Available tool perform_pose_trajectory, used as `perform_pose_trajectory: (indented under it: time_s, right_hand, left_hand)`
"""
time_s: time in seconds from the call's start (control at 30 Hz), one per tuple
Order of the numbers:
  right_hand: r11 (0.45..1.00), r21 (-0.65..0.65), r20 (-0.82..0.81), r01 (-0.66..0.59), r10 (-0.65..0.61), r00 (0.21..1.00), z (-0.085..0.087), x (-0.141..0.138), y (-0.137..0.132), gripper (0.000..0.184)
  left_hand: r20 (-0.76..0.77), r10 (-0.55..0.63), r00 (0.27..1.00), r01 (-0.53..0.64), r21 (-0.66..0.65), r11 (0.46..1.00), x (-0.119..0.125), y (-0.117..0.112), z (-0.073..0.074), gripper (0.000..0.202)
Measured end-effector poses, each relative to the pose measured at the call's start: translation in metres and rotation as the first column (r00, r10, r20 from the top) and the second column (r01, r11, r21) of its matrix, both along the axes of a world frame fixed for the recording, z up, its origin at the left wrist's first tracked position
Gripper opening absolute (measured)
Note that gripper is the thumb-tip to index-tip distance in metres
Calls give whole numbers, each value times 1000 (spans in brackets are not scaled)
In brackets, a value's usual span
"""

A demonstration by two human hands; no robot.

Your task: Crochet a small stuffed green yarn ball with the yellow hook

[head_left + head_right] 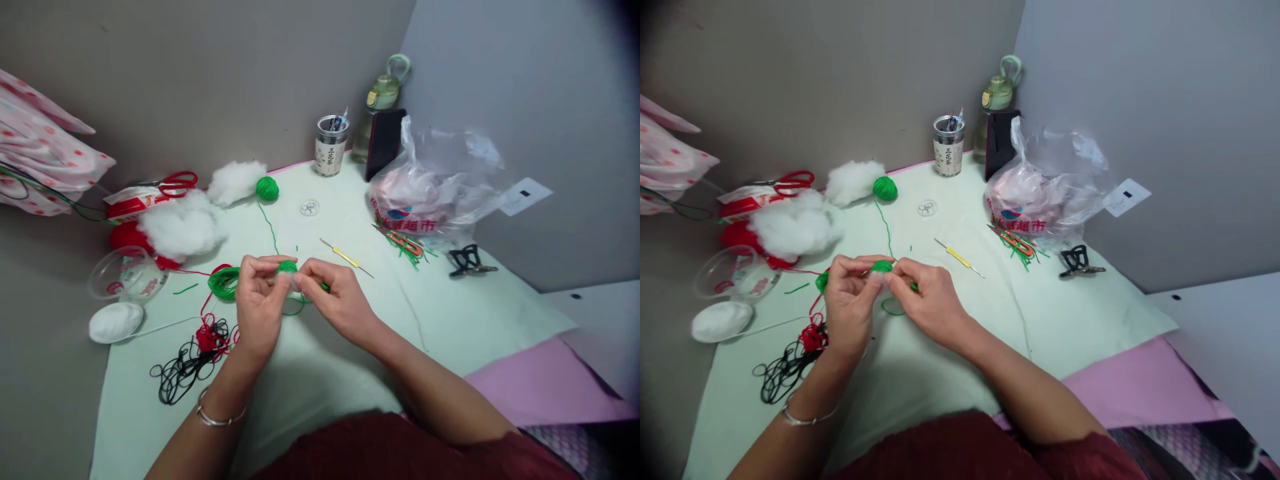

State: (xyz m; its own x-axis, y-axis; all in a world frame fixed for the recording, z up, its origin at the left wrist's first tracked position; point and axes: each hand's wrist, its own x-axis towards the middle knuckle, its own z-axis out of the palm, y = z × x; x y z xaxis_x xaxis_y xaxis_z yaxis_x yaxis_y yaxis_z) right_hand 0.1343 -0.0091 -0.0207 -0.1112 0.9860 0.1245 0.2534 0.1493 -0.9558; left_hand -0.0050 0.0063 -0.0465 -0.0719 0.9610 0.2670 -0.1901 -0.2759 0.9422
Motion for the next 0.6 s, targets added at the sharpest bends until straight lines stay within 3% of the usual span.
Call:
perform_pose_trajectory:
  time_s: [0.23, 0.4, 0.6]
  right_hand:
    - [985, 75, 103, 156, -163, 981, -2, 8, 5, 29]
    - [983, 180, 160, -33, 4, 987, 4, 13, 2, 22]
    - [966, 189, 207, -174, 134, 969, 5, 4, -5, 17]
  left_hand:
    - [-42, -186, 982, 183, -62, 981, -5, -3, 12, 20]
    - [20, -235, 972, 235, -93, 967, -10, 5, 8, 21]
    - [-9, -102, 995, 101, -65, 993, -8, 9, 2, 23]
